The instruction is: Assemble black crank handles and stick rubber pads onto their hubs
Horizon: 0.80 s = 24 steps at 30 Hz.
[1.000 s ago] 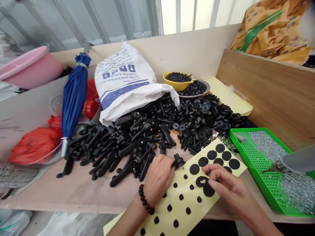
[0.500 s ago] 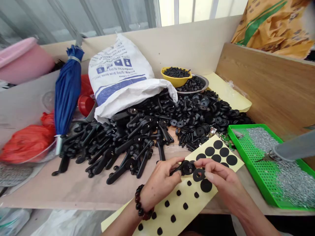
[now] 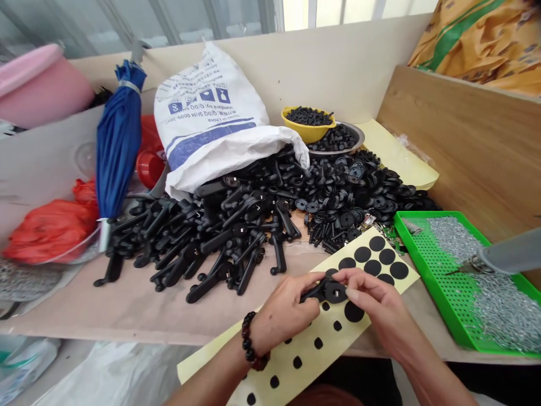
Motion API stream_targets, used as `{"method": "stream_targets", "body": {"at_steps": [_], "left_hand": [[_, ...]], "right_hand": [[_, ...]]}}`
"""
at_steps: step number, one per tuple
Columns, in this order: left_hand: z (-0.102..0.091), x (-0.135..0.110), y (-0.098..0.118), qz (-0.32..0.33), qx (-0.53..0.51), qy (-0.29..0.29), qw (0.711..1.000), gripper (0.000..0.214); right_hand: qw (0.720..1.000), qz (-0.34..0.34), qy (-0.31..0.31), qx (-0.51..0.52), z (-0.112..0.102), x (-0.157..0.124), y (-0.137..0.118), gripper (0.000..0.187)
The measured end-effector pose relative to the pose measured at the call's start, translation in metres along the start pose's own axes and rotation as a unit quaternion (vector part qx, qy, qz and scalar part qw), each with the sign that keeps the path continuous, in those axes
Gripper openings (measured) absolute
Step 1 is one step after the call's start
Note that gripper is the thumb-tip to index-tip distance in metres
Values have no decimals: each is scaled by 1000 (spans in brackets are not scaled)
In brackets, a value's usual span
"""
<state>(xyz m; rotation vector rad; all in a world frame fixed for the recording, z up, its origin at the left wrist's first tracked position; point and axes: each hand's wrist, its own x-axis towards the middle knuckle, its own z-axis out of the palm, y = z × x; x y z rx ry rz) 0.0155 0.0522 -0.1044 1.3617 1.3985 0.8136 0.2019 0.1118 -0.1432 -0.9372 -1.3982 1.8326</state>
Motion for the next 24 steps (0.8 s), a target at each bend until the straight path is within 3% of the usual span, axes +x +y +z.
{"method": "stream_targets", "body": {"at_steps": [10, 18, 24], "left_hand": [[2, -2, -5, -18, -25, -5, 1000, 51], [1, -2, 0, -25, -8, -10, 1000, 31], [3, -3, 2, -29, -4, -14, 999, 31]], "right_hand": [[1000, 1, 1, -15, 1, 1, 3, 19], [999, -5, 7, -32, -1, 1, 8, 19], [999, -11, 5, -39, -1, -1, 5, 18]]}}
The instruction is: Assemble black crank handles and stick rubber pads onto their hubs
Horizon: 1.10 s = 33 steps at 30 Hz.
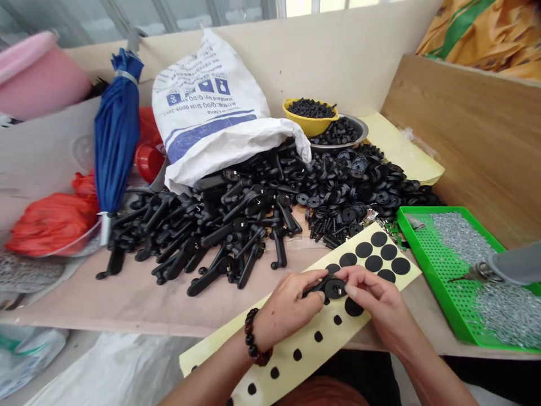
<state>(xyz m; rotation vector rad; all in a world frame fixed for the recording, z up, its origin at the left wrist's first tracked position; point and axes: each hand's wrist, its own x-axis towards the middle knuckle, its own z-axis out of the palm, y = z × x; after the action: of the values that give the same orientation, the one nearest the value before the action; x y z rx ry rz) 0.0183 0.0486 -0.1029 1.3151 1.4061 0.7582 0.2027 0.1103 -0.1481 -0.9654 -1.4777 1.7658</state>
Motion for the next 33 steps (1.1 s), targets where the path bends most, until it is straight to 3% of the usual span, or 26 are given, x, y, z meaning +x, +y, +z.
{"method": "stream_targets", "body": {"at_steps": [15, 24, 30, 33], "left_hand": [[8, 0, -9, -13, -35, 30, 999, 37], [21, -3, -12, 6, -29, 121, 992, 18], [19, -8, -16, 1, -58, 142, 988, 21], [19, -11, -16, -13, -92, 146, 985, 21]], "right_hand": [[999, -23, 21, -39, 7, -1, -10, 25], [997, -45, 0, -66, 9, -5, -9, 24], [991, 89, 5, 97, 7, -8, -3, 25], [985, 77, 36, 148, 9, -7, -1, 30]]}}
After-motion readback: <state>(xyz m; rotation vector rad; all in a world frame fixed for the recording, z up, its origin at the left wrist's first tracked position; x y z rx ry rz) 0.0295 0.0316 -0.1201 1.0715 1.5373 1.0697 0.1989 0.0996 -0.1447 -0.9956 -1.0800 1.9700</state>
